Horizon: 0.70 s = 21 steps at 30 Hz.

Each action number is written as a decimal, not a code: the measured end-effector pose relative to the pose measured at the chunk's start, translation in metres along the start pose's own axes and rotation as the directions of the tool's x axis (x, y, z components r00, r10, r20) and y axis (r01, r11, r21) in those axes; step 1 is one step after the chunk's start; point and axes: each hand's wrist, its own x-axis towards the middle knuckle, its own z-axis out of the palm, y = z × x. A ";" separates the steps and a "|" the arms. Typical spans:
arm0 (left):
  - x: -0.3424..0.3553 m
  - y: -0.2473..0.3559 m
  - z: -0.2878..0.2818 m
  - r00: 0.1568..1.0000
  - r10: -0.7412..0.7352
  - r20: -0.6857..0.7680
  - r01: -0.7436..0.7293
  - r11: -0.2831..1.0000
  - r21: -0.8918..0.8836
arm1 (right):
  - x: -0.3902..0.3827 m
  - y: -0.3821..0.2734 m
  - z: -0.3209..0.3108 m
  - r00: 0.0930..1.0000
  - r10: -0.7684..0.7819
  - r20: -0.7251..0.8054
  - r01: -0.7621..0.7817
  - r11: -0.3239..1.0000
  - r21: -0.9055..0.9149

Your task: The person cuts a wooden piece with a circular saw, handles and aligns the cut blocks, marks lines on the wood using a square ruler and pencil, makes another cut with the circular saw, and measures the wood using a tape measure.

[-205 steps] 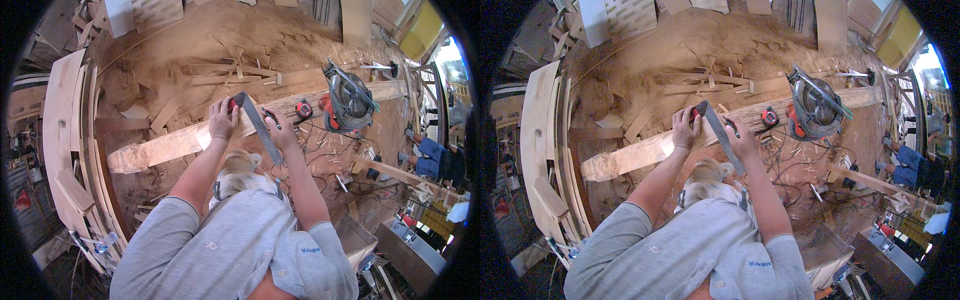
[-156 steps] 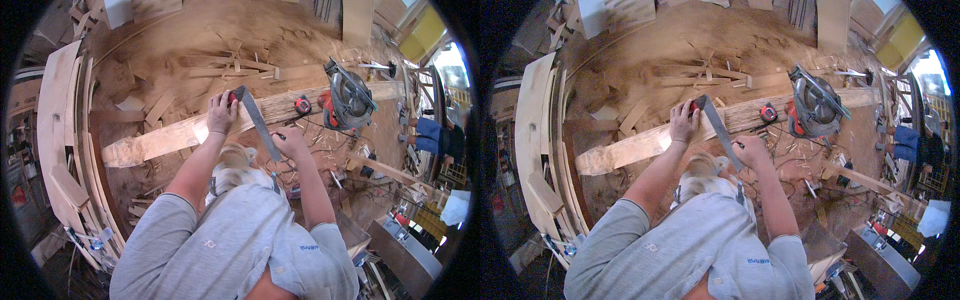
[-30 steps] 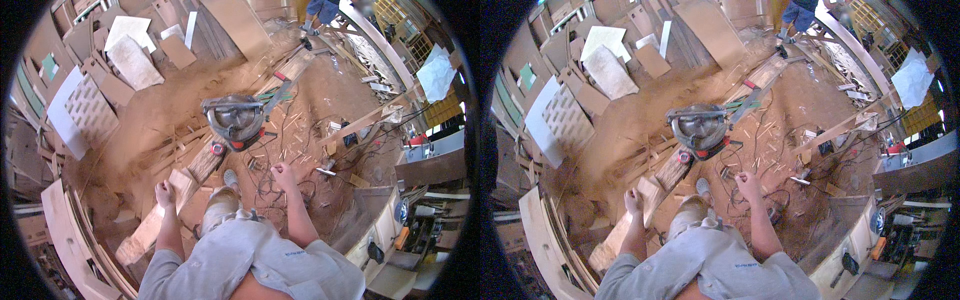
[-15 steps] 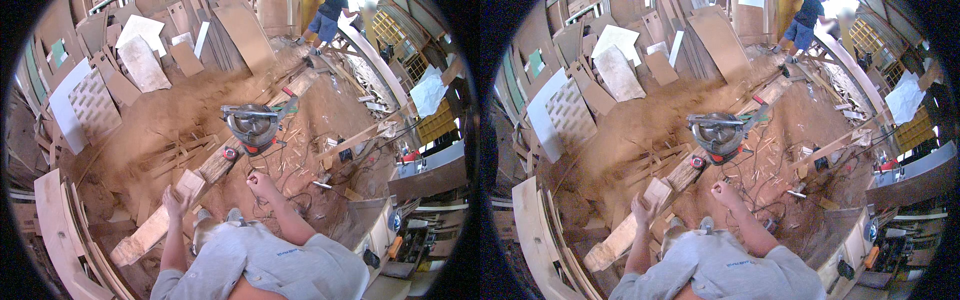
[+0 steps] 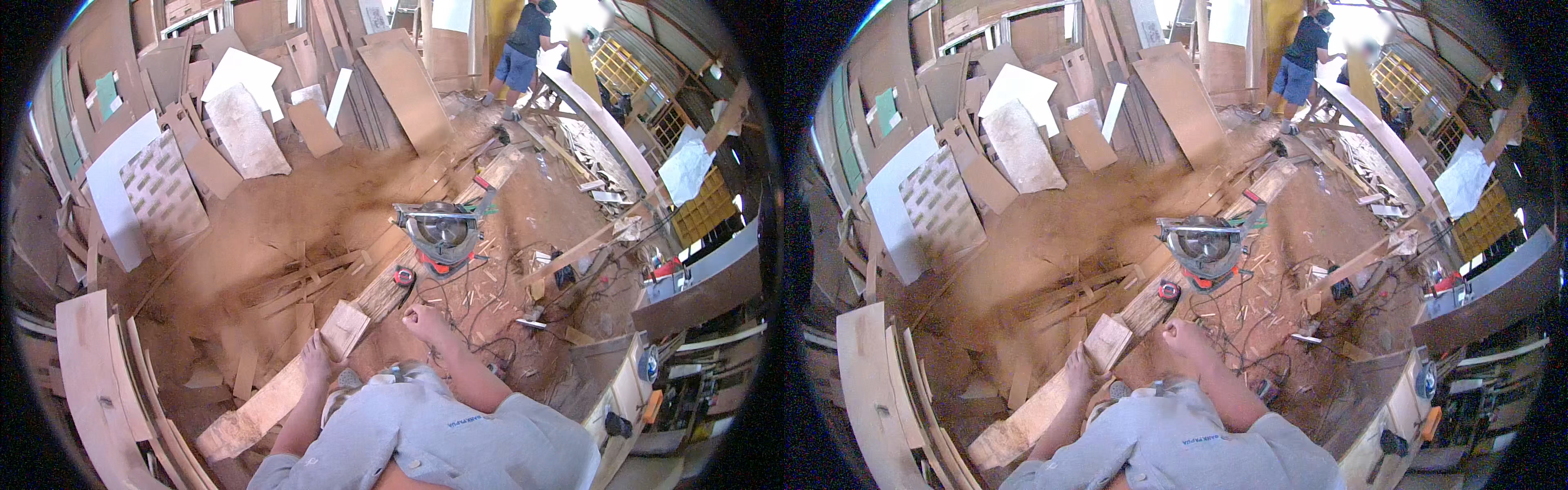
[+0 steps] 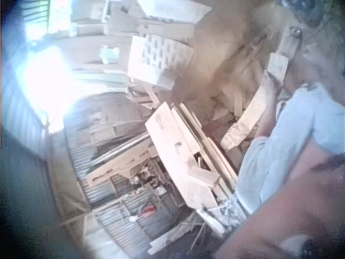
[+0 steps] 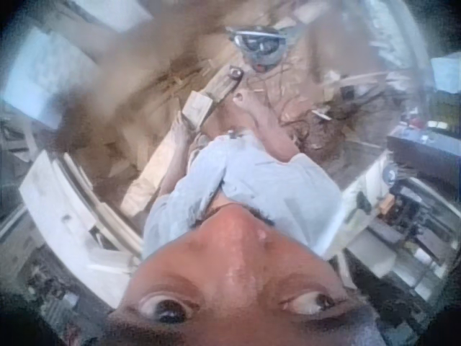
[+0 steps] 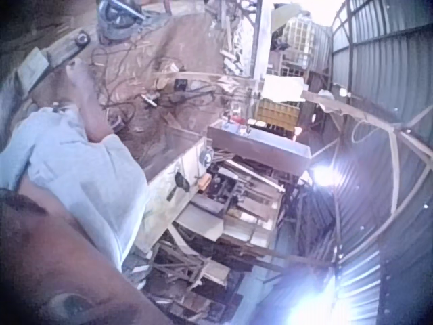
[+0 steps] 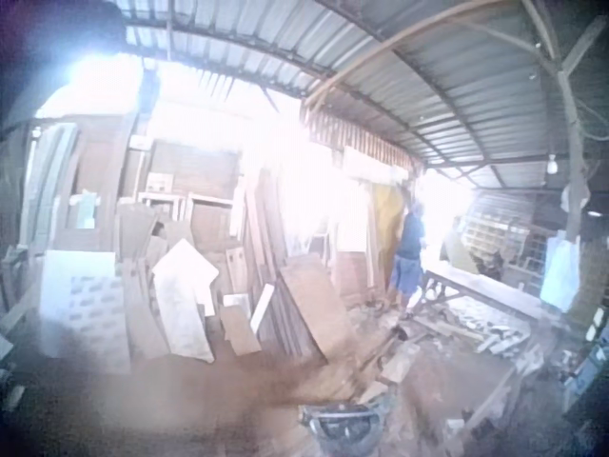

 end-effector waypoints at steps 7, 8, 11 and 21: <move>0.000 -0.001 -0.009 1.000 0.018 0.019 -0.018 1.000 -0.010 | -0.006 0.002 0.000 0.996 0.047 -0.070 -0.040 0.994 0.105; 0.000 -0.001 -0.010 1.000 0.012 0.027 -0.011 1.000 -0.007 | -0.005 0.004 -0.002 0.996 0.053 -0.078 -0.044 0.994 0.102; 0.000 0.002 -0.010 0.999 0.012 0.033 -0.012 1.000 0.005 | 0.003 0.011 -0.002 0.994 0.057 -0.094 -0.045 0.992 0.117; 0.005 0.004 -0.004 0.999 0.010 -0.040 -0.011 1.000 -0.020 | 0.033 0.028 -0.011 0.973 -0.181 -0.142 0.185 0.983 0.016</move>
